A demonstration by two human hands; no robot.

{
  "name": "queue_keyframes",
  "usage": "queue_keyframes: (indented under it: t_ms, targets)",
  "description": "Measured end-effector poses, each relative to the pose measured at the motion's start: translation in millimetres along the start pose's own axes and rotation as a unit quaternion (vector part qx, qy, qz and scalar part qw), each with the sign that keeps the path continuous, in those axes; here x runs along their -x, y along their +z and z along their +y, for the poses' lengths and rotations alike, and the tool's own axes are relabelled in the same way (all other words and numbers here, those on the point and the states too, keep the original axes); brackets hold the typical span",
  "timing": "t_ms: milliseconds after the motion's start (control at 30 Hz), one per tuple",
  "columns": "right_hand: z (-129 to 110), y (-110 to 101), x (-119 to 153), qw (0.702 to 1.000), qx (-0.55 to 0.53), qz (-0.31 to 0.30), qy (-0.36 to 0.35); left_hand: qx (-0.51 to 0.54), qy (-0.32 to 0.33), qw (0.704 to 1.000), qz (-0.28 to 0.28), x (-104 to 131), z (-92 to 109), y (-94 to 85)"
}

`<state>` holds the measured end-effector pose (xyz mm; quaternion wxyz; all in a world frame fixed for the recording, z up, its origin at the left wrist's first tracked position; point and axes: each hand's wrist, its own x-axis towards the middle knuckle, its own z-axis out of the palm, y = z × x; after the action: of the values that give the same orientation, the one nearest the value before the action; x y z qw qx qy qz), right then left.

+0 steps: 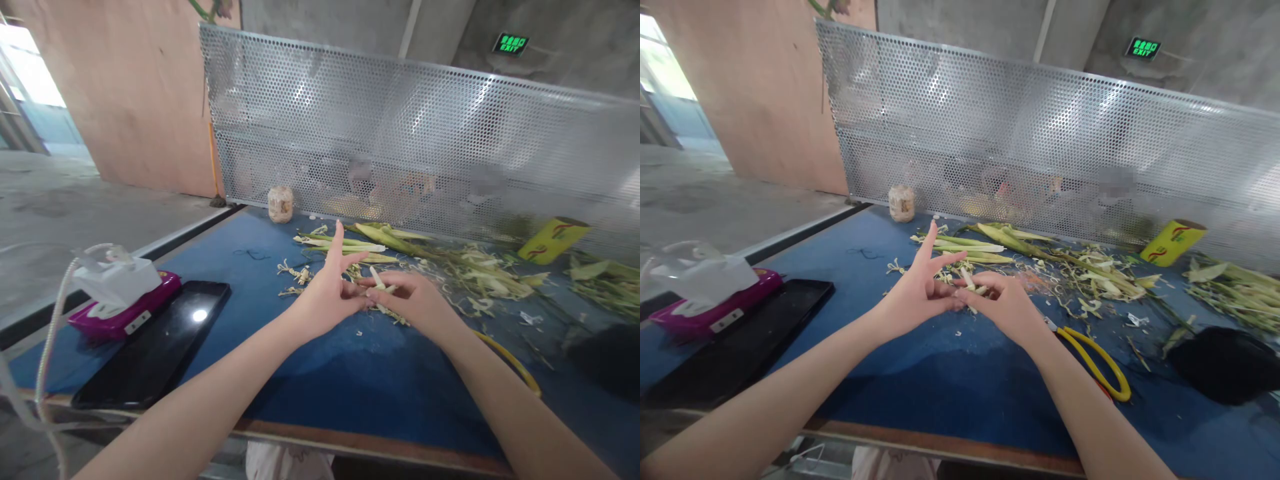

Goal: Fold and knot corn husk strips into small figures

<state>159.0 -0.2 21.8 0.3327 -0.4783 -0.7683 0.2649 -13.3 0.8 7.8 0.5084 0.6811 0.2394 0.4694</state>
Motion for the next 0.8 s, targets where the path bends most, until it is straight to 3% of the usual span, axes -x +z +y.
queue_keyframes:
  t_ms: [233, 433, 567, 633, 700, 733, 800]
  targets:
    - [-8, -3, 3, 0.998, -0.015, 0.055, -0.020, 0.030, -0.023, 0.999, 0.016, 0, 0, -1.2]
    - [-7, -3, 1, 0.985, -0.101, 0.116, 0.071, -0.003, -0.034, 0.999, 0.026, -1, 3, -2.8]
    - [0, 1, -1, 0.969, -0.222, 0.079, 0.072, -0.052, -0.024, 0.992, 0.110, -1, -3, -1.1]
    - [3, 4, -1, 0.962, -0.247, 0.095, 0.061, -0.033, -0.073, 0.989, 0.121, -1, -9, 2.0]
    - [4, 8, -1, 0.961, -0.246, 0.114, 0.050, 0.052, -0.156, 0.984, 0.064, -1, -15, 6.8]
    - [4, 10, -1, 0.962, -0.241, 0.116, 0.048, 0.093, -0.176, 0.979, 0.041, -1, -16, 9.4]
    - [4, 13, 0, 0.965, -0.229, 0.120, 0.047, 0.132, -0.184, 0.973, 0.051, -2, -16, 14.2]
